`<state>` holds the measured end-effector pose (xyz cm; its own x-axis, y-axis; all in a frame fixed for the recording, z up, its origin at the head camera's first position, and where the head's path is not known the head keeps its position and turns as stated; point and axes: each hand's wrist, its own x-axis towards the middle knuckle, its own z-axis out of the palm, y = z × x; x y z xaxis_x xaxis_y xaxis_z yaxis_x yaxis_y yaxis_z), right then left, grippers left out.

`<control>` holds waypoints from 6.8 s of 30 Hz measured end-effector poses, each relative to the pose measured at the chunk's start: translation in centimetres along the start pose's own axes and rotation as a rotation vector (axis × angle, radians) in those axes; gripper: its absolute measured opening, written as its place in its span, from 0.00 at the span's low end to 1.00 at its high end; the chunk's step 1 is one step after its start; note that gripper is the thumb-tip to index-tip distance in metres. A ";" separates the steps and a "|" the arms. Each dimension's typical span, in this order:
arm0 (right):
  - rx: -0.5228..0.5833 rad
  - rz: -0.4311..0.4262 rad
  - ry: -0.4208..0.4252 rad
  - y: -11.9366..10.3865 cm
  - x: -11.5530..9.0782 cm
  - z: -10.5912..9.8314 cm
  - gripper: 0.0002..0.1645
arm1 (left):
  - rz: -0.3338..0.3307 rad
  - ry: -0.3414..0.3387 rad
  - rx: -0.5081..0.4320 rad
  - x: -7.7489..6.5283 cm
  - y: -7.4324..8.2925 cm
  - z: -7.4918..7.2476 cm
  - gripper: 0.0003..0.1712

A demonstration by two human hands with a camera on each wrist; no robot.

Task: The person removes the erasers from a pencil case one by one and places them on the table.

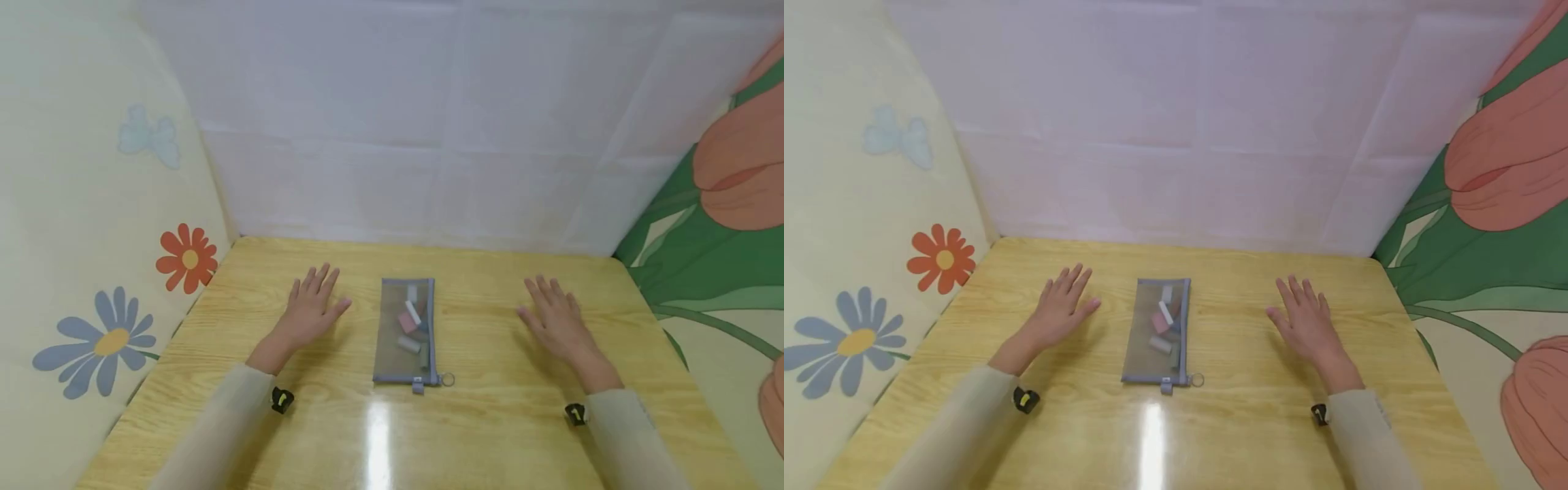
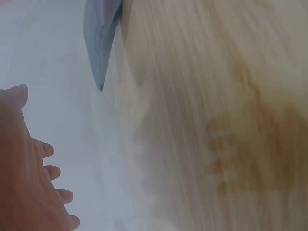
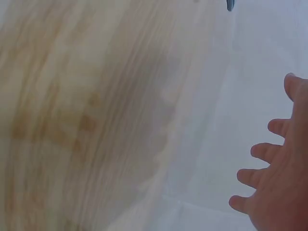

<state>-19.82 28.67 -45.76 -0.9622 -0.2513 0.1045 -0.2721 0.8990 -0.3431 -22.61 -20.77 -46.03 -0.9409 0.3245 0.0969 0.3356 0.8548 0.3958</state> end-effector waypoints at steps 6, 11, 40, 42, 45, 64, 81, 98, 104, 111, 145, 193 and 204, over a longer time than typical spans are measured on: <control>-0.002 -0.062 0.009 -1.4 0.0 0.9 0.40 | 0.059 -0.017 0.021 0.1 1.8 1.0 0.45; 0.015 -0.091 -0.004 -2.7 -0.3 1.7 0.38 | 0.108 -0.057 0.015 -0.4 3.4 2.1 0.45; 0.025 -0.324 -0.018 -8.4 -1.9 4.3 0.26 | 0.342 -0.260 0.148 -2.1 10.3 4.7 0.49; 0.020 -0.340 -0.023 -8.8 -1.9 4.4 0.25 | 0.343 -0.273 0.150 -2.2 10.4 4.7 0.51; 0.014 -0.366 -0.041 -9.4 -1.9 4.5 0.24 | 0.344 -0.271 0.164 -2.2 10.4 4.7 0.52; -0.033 -0.469 -0.159 -12.4 -2.2 5.8 0.19 | 0.326 -0.300 0.209 -3.1 10.5 5.2 0.53; -0.084 -0.548 -0.178 -13.6 -2.3 6.4 0.13 | 0.315 -0.270 0.263 -3.0 11.2 5.5 0.56; -0.116 -0.526 -0.212 -14.4 -1.6 6.7 0.07 | 0.282 -0.214 0.229 -2.1 11.8 6.3 0.61; -0.133 -0.521 -0.209 -14.4 -1.5 6.8 0.06 | 0.266 -0.249 0.249 -2.1 11.9 6.5 0.62; -0.155 -0.483 -0.233 -14.6 -1.2 7.1 0.08 | 0.273 -0.270 0.293 -2.1 12.0 6.3 0.62; -0.113 -0.435 -0.198 -14.1 1.2 6.7 0.06 | 0.320 -0.264 0.347 -1.4 12.3 5.9 0.64; -0.141 -0.351 -0.191 -12.7 5.0 6.6 0.09 | 0.281 -0.280 0.229 -1.8 11.8 6.4 0.58; -0.147 -0.311 -0.240 -13.0 6.4 6.2 0.09 | 0.270 -0.290 0.243 -2.0 12.0 6.3 0.58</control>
<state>-22.43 13.15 -46.40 -0.8134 -0.5800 -0.0444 -0.5630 0.8041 -0.1906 -16.44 -8.58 -47.18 -0.7786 0.6185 -0.1057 0.6001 0.7832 0.1629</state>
